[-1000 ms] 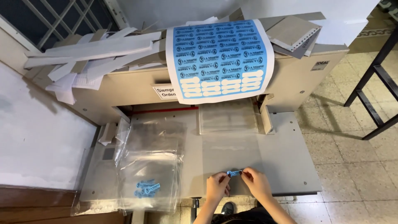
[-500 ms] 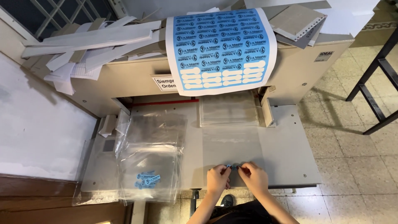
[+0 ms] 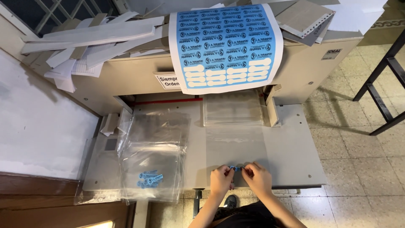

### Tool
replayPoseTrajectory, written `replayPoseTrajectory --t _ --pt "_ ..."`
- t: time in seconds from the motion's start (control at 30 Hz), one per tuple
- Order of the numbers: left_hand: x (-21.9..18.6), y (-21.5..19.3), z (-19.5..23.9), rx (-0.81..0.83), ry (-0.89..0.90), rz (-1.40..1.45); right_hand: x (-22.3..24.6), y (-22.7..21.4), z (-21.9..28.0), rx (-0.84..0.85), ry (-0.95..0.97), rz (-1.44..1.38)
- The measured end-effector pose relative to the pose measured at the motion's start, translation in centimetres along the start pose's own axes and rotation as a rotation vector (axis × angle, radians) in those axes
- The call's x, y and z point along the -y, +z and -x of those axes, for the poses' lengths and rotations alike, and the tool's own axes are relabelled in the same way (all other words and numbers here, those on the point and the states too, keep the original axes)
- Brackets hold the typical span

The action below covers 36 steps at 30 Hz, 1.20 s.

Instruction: Manually applying adhesive labels to clear plastic bags on a work surface in a print shop.

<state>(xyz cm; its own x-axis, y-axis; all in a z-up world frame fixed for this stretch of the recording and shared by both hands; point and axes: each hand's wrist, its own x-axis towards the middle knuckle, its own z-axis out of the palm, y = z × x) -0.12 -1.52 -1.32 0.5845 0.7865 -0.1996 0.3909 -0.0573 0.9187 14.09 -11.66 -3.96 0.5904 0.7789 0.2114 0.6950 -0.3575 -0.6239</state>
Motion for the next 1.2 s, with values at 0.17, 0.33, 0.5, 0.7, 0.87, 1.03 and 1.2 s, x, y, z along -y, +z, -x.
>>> replayPoseTrajectory --t 0.17,0.33,0.5,0.7,0.87,1.03,1.2 --pt "0.2 0.2 0.0 0.004 -0.025 -0.075 0.0 0.1 0.1 -0.013 -0.029 0.030" --pt "0.0 0.4 0.1 0.003 -0.029 -0.129 0.0 0.1 0.1 -0.051 -0.075 0.028" --pt "0.7 0.7 -0.1 -0.013 0.024 -0.180 0.0 0.0 0.1 -0.047 -0.089 0.052" --pt "1.6 1.2 -0.3 -0.038 0.089 -0.243 0.1 0.0 0.1 -0.054 -0.099 0.065" --pt "2.7 1.6 -0.8 -0.046 0.104 -0.285 0.3 -0.1 0.2 -0.073 -0.113 0.072" --pt "4.1 2.2 -1.3 -0.074 0.115 -0.346 0.5 -0.2 0.3 -0.046 -0.091 0.112" --pt "3.4 1.9 -1.1 -0.069 0.121 -0.329 0.4 -0.2 0.2 -0.064 -0.119 0.094"
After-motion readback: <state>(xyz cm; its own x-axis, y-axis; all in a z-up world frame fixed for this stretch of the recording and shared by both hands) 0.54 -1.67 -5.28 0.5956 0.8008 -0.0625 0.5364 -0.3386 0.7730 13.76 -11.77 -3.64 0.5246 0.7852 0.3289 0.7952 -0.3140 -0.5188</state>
